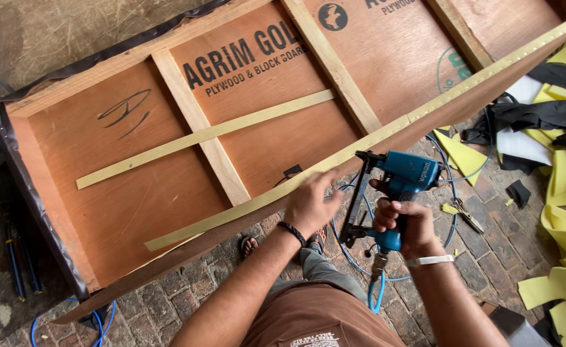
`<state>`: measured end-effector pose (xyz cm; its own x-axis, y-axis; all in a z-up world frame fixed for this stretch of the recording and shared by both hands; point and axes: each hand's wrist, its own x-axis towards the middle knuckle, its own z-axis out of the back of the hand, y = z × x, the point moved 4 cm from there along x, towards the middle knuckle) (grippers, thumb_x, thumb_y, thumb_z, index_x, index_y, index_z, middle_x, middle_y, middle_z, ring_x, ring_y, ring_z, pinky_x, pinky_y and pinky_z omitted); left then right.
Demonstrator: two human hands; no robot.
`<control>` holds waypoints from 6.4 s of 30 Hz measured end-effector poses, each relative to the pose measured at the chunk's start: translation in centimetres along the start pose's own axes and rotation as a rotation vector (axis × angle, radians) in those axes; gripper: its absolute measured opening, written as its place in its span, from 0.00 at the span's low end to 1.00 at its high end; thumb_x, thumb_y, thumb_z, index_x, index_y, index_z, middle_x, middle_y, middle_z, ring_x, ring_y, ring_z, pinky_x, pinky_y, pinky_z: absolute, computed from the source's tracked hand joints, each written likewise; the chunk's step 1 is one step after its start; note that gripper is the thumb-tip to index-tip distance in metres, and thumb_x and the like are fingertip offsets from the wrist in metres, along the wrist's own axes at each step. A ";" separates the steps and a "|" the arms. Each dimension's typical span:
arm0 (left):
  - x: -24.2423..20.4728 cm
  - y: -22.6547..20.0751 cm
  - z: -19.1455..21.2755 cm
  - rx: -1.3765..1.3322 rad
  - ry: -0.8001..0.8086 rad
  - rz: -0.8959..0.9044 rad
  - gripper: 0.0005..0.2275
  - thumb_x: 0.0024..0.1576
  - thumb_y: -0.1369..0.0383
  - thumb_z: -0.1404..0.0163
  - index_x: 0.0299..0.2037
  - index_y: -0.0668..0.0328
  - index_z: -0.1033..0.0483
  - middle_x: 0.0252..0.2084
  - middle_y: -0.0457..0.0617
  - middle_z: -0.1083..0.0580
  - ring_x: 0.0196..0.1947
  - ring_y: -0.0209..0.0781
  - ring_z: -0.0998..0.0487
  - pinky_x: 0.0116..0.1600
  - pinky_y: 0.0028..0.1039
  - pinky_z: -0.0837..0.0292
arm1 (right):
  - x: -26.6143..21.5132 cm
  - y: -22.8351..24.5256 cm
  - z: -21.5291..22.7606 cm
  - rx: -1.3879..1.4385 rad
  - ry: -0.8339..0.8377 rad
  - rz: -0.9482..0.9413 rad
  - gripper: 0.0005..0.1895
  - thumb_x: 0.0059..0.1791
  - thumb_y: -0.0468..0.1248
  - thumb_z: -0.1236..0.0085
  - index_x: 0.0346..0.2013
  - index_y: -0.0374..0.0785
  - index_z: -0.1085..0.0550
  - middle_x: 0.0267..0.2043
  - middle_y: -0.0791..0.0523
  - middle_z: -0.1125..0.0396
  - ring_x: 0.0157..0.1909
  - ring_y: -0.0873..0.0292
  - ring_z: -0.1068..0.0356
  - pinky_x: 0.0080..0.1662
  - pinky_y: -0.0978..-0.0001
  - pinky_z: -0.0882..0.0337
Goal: The person uses a pneumatic nail gun to attach thin wooden strips to the underside of a plywood board. Then the person lays a large piece of brown fabric over the board and staples it down along the edges.
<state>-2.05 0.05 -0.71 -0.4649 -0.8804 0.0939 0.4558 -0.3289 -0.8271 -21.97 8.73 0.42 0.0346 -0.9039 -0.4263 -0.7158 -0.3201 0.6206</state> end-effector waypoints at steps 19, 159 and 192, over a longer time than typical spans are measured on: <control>-1.8 -11.6 3.0 -0.080 0.216 -0.105 0.13 0.59 0.58 0.41 0.50 0.51 0.18 0.32 0.50 0.18 0.31 0.42 0.14 0.36 0.31 0.18 | 2.5 0.7 6.5 0.749 0.508 0.141 0.25 0.51 0.35 0.40 0.62 0.37 0.32 0.24 0.65 0.40 0.23 0.69 0.38 0.31 0.74 0.32; -11.1 12.3 12.4 0.301 -0.151 0.221 0.16 0.47 0.57 0.34 0.45 0.43 0.16 0.38 0.43 0.25 0.44 0.45 0.25 0.51 0.39 0.29 | 2.8 -4.9 -7.2 -1.027 -0.444 -0.135 0.07 0.47 0.33 0.38 0.31 0.30 0.26 0.20 0.54 0.33 0.19 0.59 0.34 0.24 0.66 0.33; -10.8 13.0 12.4 0.224 -0.070 0.241 0.15 0.49 0.63 0.37 0.47 0.44 0.16 0.39 0.47 0.25 0.47 0.46 0.25 0.56 0.37 0.29 | 0.7 -9.2 -12.7 -1.343 -0.323 -0.275 0.09 0.45 0.35 0.36 0.32 0.31 0.26 0.19 0.56 0.32 0.20 0.61 0.32 0.27 0.66 0.32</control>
<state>18.28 1.04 -5.60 -0.2737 -0.9607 -0.0456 0.7057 -0.1684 -0.6882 -6.54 7.46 2.76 -0.2283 -0.7236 -0.6513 0.4958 -0.6622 0.5619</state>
